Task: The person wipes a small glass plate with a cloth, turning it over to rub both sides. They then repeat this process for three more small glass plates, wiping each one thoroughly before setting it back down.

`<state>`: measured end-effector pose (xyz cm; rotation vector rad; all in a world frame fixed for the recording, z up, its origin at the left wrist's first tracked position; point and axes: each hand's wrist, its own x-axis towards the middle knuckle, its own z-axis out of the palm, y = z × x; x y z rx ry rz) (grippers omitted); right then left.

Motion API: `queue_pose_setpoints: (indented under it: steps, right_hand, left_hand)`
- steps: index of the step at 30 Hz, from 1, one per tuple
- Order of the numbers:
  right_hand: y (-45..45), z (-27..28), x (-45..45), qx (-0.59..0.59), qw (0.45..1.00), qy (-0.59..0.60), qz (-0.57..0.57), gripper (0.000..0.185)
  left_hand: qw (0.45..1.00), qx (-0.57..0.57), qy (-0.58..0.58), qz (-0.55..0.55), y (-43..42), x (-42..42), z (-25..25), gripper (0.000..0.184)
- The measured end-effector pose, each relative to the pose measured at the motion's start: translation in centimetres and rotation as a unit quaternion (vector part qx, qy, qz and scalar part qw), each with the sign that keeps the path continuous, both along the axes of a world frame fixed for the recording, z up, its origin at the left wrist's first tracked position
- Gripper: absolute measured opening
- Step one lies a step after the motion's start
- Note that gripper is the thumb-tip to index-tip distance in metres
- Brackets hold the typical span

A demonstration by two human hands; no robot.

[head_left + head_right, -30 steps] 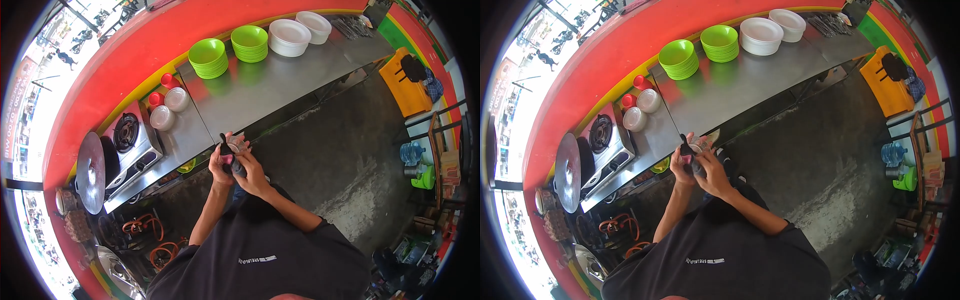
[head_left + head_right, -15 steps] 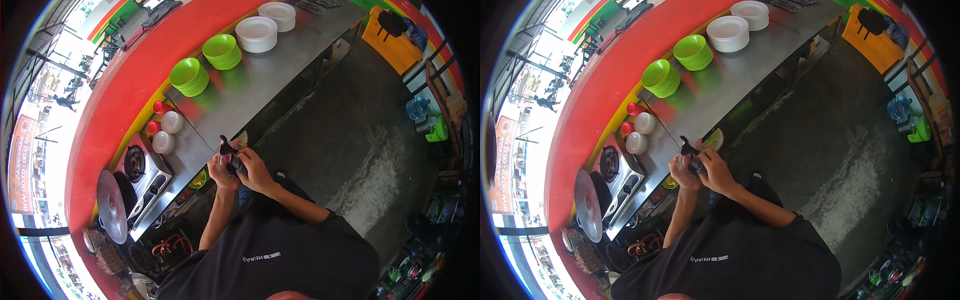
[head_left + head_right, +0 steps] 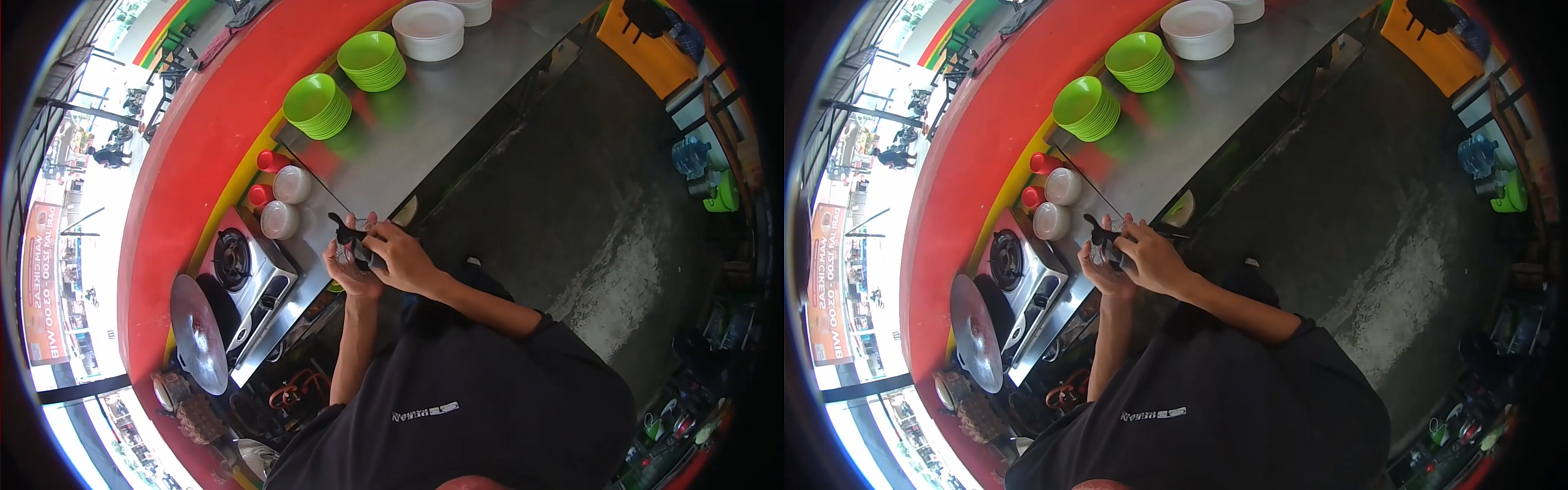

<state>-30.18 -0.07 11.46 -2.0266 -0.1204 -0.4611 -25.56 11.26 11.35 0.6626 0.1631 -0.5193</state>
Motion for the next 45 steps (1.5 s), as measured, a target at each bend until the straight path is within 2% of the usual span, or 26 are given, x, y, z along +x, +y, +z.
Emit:
queue_pose_setpoints:
  steps: [3,6,7,10,11,14,15,18,22,25,27,32,35,38,41,42,43,45]
  right_hand:
    - [1.5,-1.2,-0.1,0.050,0.995,0.022,0.082,0.039]
    - [2.5,-0.8,1.1,0.021,0.996,-0.056,0.066,0.032]
    - [2.4,-0.4,1.8,0.003,0.995,-0.084,0.047,0.038]
    - [0.4,1.1,2.3,-0.081,0.997,-0.001,0.004,0.043]
    - [0.2,1.0,2.1,-0.092,0.996,0.011,-0.009,0.047]
    - [0.0,0.3,0.4,-0.103,0.994,0.023,-0.037,0.048]
    - [-0.3,0.2,-0.3,-0.107,0.993,-0.012,-0.039,0.041]
    - [-0.1,0.6,-3.0,-0.046,0.999,-0.020,0.016,0.040]
    - [0.6,0.7,-3.7,0.025,0.997,-0.067,0.013,0.041]
    - [-1.0,1.2,-2.9,-0.009,0.996,-0.091,-0.021,0.041]
    - [-2.4,1.0,-2.8,-0.051,0.996,-0.064,-0.047,0.040]
    - [-4.2,0.6,-4.2,-0.079,0.996,-0.010,-0.049,0.037]
    - [-3.2,-0.3,-5.5,-0.060,0.996,-0.033,-0.055,0.035]
    - [-2.0,0.5,-5.8,0.039,0.999,-0.033,-0.009,0.037]
    - [-0.6,1.3,-4.4,0.084,0.994,-0.070,0.000,0.040]
    - [-0.5,1.1,-3.9,0.062,0.995,-0.072,-0.014,0.042]
    - [-0.5,0.6,-3.1,0.040,0.996,-0.075,-0.027,0.043]
    - [-0.8,-0.1,-1.5,-0.002,0.996,-0.072,-0.056,0.044]
  left_hand:
    - [0.998,-0.010,0.038,-0.044,1.4,0.6,-1.3,0.069]
    - [0.993,-0.081,0.027,-0.088,0.9,-0.4,-1.4,0.067]
    - [0.988,-0.109,0.033,-0.107,0.5,-0.8,-1.3,0.066]
    - [0.996,-0.069,0.040,-0.041,1.4,-0.6,-2.7,0.064]
    - [0.984,-0.148,0.037,-0.088,2.4,-0.2,-3.7,0.063]
    - [0.994,-0.077,0.021,-0.070,0.2,-0.7,-1.2,0.061]
    - [0.995,-0.065,-0.005,-0.077,0.0,-0.3,-1.3,0.061]
    - [0.986,-0.135,0.034,-0.088,-1.2,-1.6,-1.0,0.063]
    - [0.983,-0.134,0.079,-0.096,-3.1,-3.5,-0.7,0.064]
    - [0.969,-0.185,0.011,-0.164,-3.7,-3.9,-1.0,0.064]
    - [0.968,-0.186,-0.002,-0.165,-3.6,-4.1,-1.3,0.063]
    - [0.996,-0.061,0.001,-0.063,-3.0,-2.5,-3.3,0.061]
    - [0.990,-0.075,-0.020,-0.117,-3.2,-2.1,-1.4,0.067]
    - [0.986,-0.114,0.020,-0.120,-3.4,-1.7,-1.5,0.072]
    - [0.981,-0.126,0.026,-0.147,-3.4,-1.1,-2.7,0.072]
    - [0.978,-0.134,0.030,-0.155,-3.6,-1.1,-2.9,0.071]
    - [0.962,-0.206,0.043,-0.173,-3.6,-0.9,-3.0,0.067]
    - [0.969,-0.161,0.012,-0.186,-3.1,-0.2,-2.5,0.064]
